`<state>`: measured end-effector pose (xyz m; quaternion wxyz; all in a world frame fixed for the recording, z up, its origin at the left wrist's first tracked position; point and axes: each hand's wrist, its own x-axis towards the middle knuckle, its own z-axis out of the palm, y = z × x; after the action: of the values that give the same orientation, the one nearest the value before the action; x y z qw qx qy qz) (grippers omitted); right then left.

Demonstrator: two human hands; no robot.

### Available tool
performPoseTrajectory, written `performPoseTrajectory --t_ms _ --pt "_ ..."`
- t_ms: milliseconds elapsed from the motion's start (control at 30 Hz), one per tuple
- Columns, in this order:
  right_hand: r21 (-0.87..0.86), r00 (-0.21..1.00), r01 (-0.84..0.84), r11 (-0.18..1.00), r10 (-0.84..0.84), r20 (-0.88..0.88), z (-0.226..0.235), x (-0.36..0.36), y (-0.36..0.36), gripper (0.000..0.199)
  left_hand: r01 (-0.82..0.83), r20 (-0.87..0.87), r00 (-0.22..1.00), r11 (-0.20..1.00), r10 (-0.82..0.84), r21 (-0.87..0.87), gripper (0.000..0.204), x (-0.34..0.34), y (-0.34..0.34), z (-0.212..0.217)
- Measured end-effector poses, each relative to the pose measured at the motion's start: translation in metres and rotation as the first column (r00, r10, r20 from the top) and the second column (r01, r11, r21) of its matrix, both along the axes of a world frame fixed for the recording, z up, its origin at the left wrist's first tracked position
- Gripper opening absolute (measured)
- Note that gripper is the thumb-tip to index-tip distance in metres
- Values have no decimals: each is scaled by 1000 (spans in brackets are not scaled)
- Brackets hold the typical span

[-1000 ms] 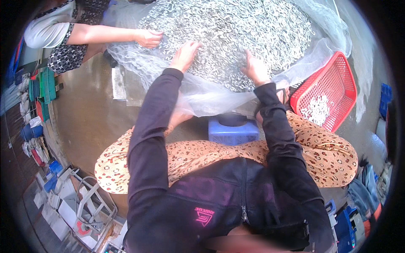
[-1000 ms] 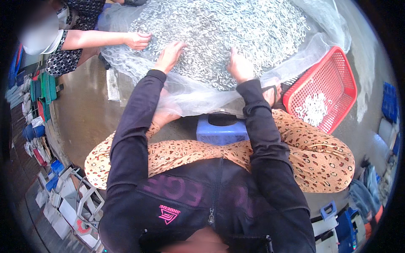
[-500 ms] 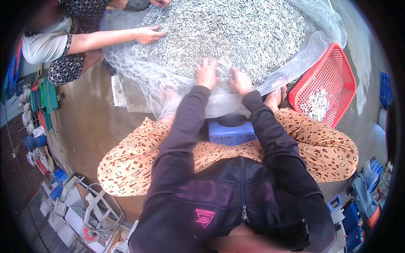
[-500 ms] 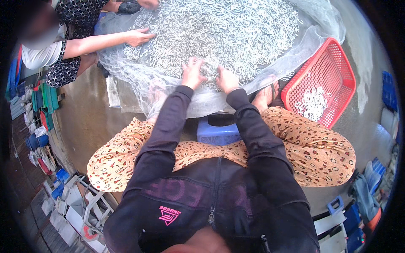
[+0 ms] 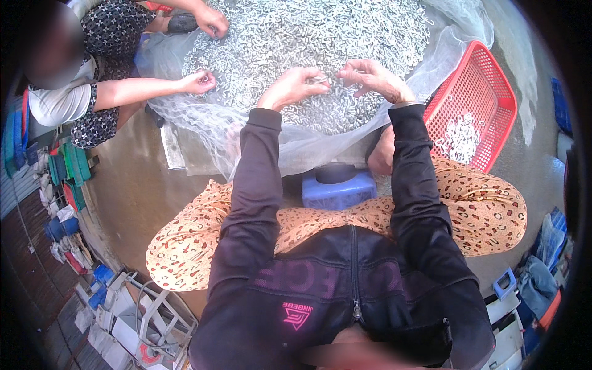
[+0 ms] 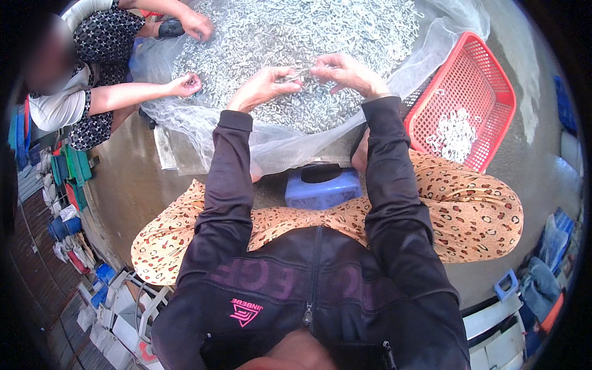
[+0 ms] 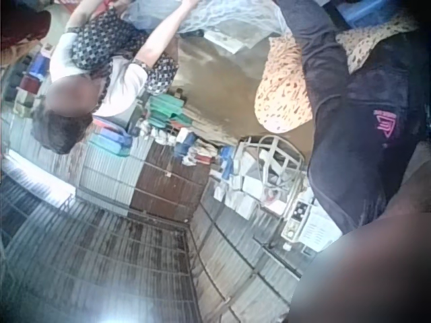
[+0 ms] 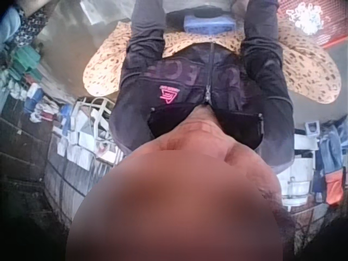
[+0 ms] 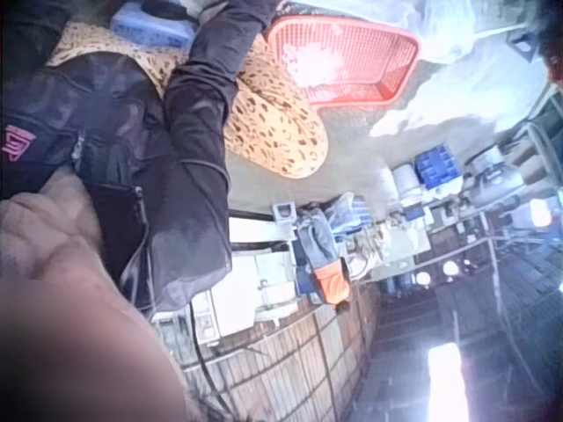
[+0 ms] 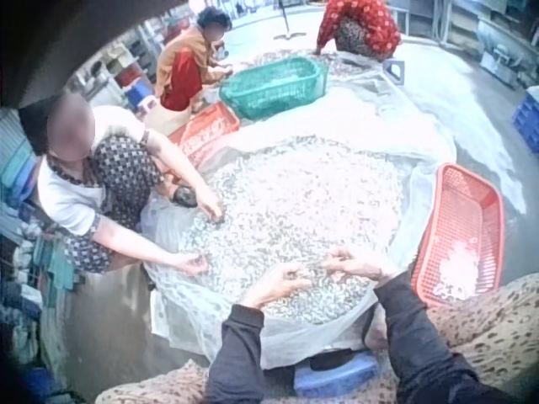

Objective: The person sits on a low stool and sorts small silver metal parts from a large pile on a plastic sheet. They pick up the parts by hand and place them into a red basket. Other workers are visible in the background performing similar tasks.

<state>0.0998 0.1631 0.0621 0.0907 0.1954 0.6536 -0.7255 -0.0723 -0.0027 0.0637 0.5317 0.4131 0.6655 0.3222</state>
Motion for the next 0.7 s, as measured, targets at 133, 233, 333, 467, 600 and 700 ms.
performPoseTrajectory --t_ms 133,233,333,467,600,700 --pt "-54 974 222 974 -224 -32 -11 0 -11 30 -42 -301 953 998 29 -37 16 -19 -16 -7" --pt "-87 961 276 957 -275 16 -15 -3 -14 28 -215 -352 916 977 194 -20 26 -24 -31 -23" --pt "7 958 281 960 -281 65 -9 -3 -12 26 -111 -725 685 994 73 -6 34 -15 -31 -36" --pt "44 952 282 958 -285 108 2 -2 -12 28 -38 -783 604 986 151 161 30 40 -17 -61" --pt "55 935 331 942 -336 116 -3 -1 -14 32 -50 -792 607 998 63 41 21 76 -3 -87" --pt "0 928 358 934 -355 117 -15 3 -9 30 -41 -788 613 998 59 43 22 70 -3 -94"
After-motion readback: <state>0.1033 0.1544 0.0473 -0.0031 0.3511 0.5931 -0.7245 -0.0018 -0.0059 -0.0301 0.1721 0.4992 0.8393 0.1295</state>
